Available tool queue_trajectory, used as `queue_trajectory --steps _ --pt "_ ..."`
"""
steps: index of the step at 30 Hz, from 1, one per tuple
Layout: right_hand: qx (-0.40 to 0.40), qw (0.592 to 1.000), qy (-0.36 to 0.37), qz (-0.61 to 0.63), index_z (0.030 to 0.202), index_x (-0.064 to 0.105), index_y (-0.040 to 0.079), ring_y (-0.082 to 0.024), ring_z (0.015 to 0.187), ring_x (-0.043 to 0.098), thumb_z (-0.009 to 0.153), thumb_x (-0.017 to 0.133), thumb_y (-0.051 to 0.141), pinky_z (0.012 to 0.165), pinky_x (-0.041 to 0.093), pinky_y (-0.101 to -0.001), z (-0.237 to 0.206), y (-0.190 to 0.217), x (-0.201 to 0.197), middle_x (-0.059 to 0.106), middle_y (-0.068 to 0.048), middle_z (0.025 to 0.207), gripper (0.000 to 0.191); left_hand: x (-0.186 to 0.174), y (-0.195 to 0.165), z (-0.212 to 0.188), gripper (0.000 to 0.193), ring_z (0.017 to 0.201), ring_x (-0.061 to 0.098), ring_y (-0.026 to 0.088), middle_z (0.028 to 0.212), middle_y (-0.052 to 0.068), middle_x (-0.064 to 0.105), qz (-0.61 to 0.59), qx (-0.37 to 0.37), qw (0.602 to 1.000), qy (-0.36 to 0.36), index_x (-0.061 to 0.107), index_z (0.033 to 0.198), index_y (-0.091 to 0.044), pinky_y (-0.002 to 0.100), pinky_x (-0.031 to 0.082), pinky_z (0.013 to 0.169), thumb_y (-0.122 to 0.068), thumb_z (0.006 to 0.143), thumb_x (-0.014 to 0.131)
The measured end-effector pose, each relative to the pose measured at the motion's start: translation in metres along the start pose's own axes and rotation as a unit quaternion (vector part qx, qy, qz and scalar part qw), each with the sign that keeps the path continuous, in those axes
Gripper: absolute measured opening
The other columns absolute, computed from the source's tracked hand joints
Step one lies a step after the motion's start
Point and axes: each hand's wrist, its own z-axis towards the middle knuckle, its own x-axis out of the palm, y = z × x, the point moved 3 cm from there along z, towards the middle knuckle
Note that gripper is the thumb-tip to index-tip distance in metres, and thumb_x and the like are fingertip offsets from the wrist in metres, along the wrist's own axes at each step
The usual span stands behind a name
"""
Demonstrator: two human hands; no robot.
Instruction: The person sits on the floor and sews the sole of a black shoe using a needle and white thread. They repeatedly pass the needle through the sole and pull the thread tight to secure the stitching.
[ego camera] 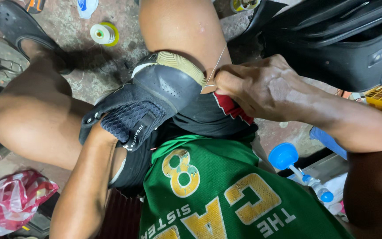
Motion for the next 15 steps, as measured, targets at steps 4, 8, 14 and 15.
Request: queue_trajectory --steps 4,8,14,15 --pt "-0.02 1.0 0.0 0.002 0.116 0.063 0.009 -0.028 0.073 0.071 0.093 0.065 0.008 0.057 0.054 -0.0421 0.0 -0.001 0.004 0.069 -0.007 0.087 0.023 0.001 0.001 -0.001 0.022 0.096 0.069 0.017 0.104 0.012 0.073 -0.004 0.0 1.0 -0.001 0.069 0.112 0.001 0.032 0.054 0.084 -0.005 0.093 0.059" --pt "-0.012 1.0 -0.003 0.016 0.109 0.065 0.01 -0.029 0.07 0.072 0.091 0.068 0.015 0.054 0.052 -0.0434 0.005 -0.001 0.019 0.072 -0.008 0.093 0.02 0.002 0.003 -0.002 0.023 0.097 0.069 0.016 0.105 0.012 0.073 -0.007 0.001 1.0 -0.002 0.069 0.113 0.001 0.032 0.053 0.085 -0.005 0.093 0.058" --pt "-0.021 0.994 -0.092 0.054 0.106 0.064 0.005 -0.031 0.078 0.071 0.101 0.068 0.016 0.065 0.055 -0.0415 0.003 0.003 0.025 0.069 -0.01 0.093 0.012 0.005 0.005 -0.006 0.024 0.098 0.069 0.016 0.106 0.011 0.073 -0.013 0.0 1.0 -0.001 0.069 0.114 0.001 0.031 0.053 0.085 -0.005 0.094 0.058" --pt "-0.023 0.994 -0.105 0.027 0.104 0.062 0.004 -0.031 0.079 0.07 0.102 0.068 0.016 0.069 0.056 -0.042 0.003 0.005 0.025 0.068 -0.011 0.093 0.013 0.006 0.005 -0.007 0.024 0.098 0.068 0.015 0.107 0.011 0.073 -0.013 0.0 1.0 -0.003 0.069 0.114 0.001 0.031 0.053 0.086 -0.005 0.094 0.058"
